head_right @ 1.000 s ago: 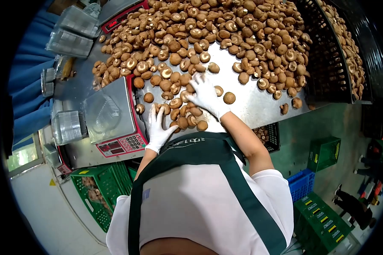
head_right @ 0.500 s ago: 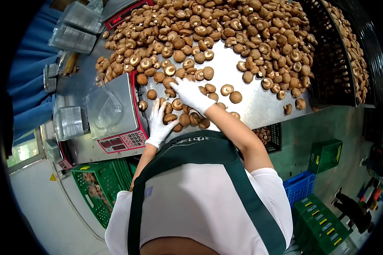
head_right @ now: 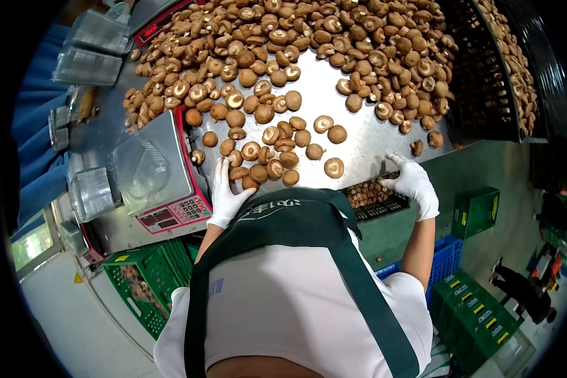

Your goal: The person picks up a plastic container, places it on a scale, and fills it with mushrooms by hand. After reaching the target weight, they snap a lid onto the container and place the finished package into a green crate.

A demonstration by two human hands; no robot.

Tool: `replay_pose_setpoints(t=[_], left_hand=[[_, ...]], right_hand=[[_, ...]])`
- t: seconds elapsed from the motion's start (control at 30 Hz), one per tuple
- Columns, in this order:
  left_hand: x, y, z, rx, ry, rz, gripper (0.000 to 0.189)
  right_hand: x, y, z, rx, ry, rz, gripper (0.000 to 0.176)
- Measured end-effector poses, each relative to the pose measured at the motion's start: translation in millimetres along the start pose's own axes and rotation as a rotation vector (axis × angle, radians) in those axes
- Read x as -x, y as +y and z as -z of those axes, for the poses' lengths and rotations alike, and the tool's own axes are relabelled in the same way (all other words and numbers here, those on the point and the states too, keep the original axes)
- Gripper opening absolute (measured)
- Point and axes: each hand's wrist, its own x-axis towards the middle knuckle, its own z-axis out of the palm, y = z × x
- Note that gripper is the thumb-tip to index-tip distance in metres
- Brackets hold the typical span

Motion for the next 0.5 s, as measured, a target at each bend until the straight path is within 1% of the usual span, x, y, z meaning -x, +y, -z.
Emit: replay_pose_setpoints(t=[0.03, 0.07, 0.1, 0.13, 0.17, 0.2, 0.27, 0.33, 0.37, 0.4, 0.47, 0.5], left_hand=[[-3.0, 3.3, 0.2, -0.069, -0.050, 0.033, 0.107], [-3.9, 7.7, 0.6, -0.067, -0.056, 0.026, 0.107], [-5.5, 12.7, 1.2, -0.069, -0.078, 0.050, 0.110], [-7.9, 17.5, 1.9, -0.072, -0.096, 0.072, 0.113], [-7.9, 22.1, 2.4, -0.151, -0.117, 0.074, 0.118], [-7.7, 24.0, 1.5, -0.151, -0.116, 0.067, 0.118], [-6.7, 26.4, 0.0, -0.174, -0.140, 0.102, 0.121], [-8.8, 27.0, -3.6, -0.175, -0.125, 0.102, 0.121], [-11.5, 25.7, -7.1, -0.122, -0.121, 0.106, 0.121], [-13.7, 24.0, -9.6, -0.071, -0.119, 0.110, 0.121], [-22.7, 25.5, -16.9, -0.059, -0.010, 0.015, 0.119], [-29.9, 25.5, -20.5, -0.053, 0.014, -0.007, 0.120]], right_hand=[[0.1, 1.6, -7.3, 0.007, 0.035, -0.027, 0.080], [-0.7, 0.2, -16.8, 0.014, 0.069, -0.053, 0.089], [-2.2, -7.7, -27.7, 0.020, 0.110, -0.006, 0.097], [-4.6, -23.7, -35.7, 0.015, 0.071, -0.064, 0.105], [-11.9, -29.9, -58.0, 0.043, 0.110, -0.046, 0.113], [-15.6, -45.3, -69.3, 0.019, 0.109, -0.043, 0.117], [-29.0, -61.8, -96.3, 0.018, 0.105, -0.017, 0.119], [-46.8, -63.4, -109.2, -0.048, 0.155, 0.031, 0.121], [-54.2, -65.5, -108.5, -0.211, 0.228, 0.038, 0.124], [-64.3, -66.5, -106.5, -0.217, 0.273, 0.103, 0.123], [-83.9, -76.8, -96.2, -0.270, 0.283, 0.121, 0.122], [-94.9, -79.3, -92.0, -0.258, 0.248, 0.195, 0.120]])
